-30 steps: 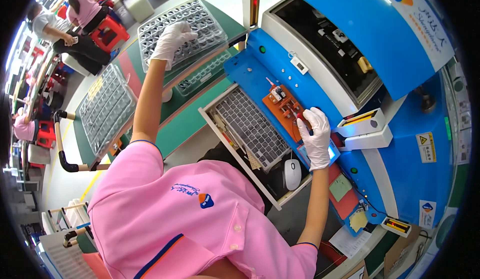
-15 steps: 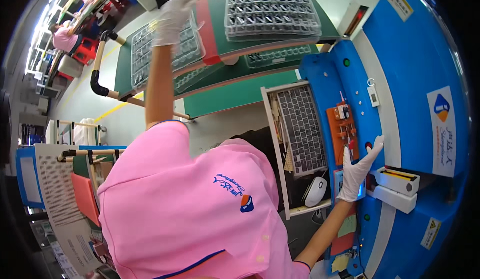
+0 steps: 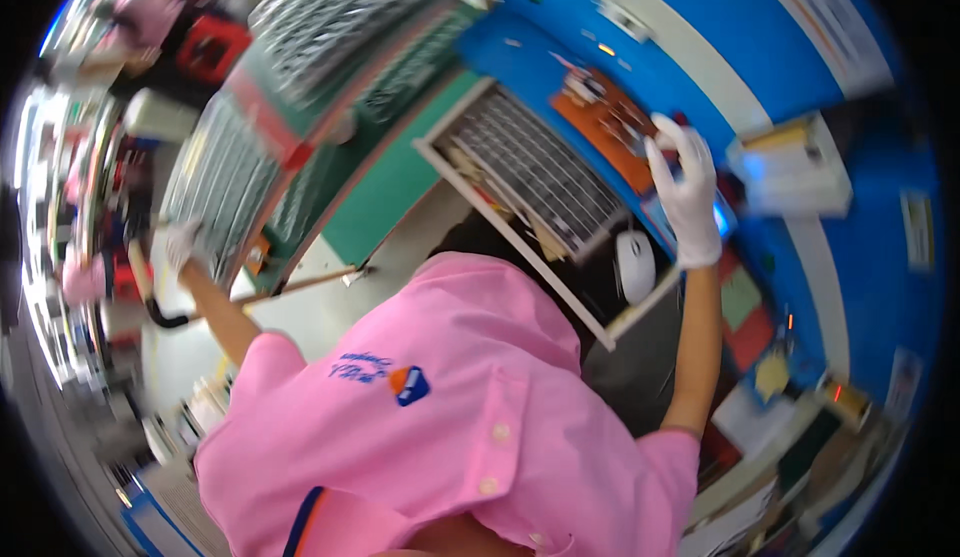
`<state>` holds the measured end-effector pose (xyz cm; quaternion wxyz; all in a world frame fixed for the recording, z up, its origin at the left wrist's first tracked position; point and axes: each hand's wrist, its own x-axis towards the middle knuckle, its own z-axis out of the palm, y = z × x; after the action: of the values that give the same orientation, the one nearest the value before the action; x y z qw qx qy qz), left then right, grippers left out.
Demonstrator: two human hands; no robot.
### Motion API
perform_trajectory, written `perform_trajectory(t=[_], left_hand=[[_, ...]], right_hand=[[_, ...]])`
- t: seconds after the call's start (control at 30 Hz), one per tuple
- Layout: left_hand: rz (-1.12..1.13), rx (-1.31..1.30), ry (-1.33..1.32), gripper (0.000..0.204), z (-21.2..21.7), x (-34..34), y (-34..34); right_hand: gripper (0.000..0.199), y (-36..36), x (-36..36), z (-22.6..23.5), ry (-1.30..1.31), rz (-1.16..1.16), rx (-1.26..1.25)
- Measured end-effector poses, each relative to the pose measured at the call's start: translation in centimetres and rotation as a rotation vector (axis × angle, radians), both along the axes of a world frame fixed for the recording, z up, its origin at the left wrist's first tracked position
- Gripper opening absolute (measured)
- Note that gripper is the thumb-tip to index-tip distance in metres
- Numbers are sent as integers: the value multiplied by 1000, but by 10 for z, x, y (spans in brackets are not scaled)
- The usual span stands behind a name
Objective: Operating testing machines to verify electronic components in an assembly line environment.
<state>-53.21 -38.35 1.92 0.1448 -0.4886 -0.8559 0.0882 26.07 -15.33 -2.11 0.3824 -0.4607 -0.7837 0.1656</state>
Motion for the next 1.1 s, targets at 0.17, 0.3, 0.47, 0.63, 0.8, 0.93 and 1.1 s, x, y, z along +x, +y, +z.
perform_trajectory(t=[0.17, 0.3, 0.47, 0.63, 0.8, 0.93, 1.1], left_hand=[[256, 462, -348, 48, 24, 18, 26], [150, 727, -906, 33, 63, 65, 87], [-418, 721, -1139, 26, 97, 277, 173], [-607, 159, -1289, 19, 66, 407, 237], [-806, 11, -1613, 19, -12, 493, 290], [-991, 257, -1555, 18, -51, 550, 314], [-1328, 401, -958, 19, -83, 556, 324]], right_hand=[[14, -9, 9, 15, -246, -142, 220], [17, 11, -28, 7, -351, -128, 304], [25, 47, -83, -37, -424, -192, 229], [27, 66, -75, -45, -460, -118, 8], [26, 72, -68, -32, -419, -90, 97], [19, 34, -53, -3, 11, -231, 400], [30, -30, -18, 4, 82, -383, 250]])
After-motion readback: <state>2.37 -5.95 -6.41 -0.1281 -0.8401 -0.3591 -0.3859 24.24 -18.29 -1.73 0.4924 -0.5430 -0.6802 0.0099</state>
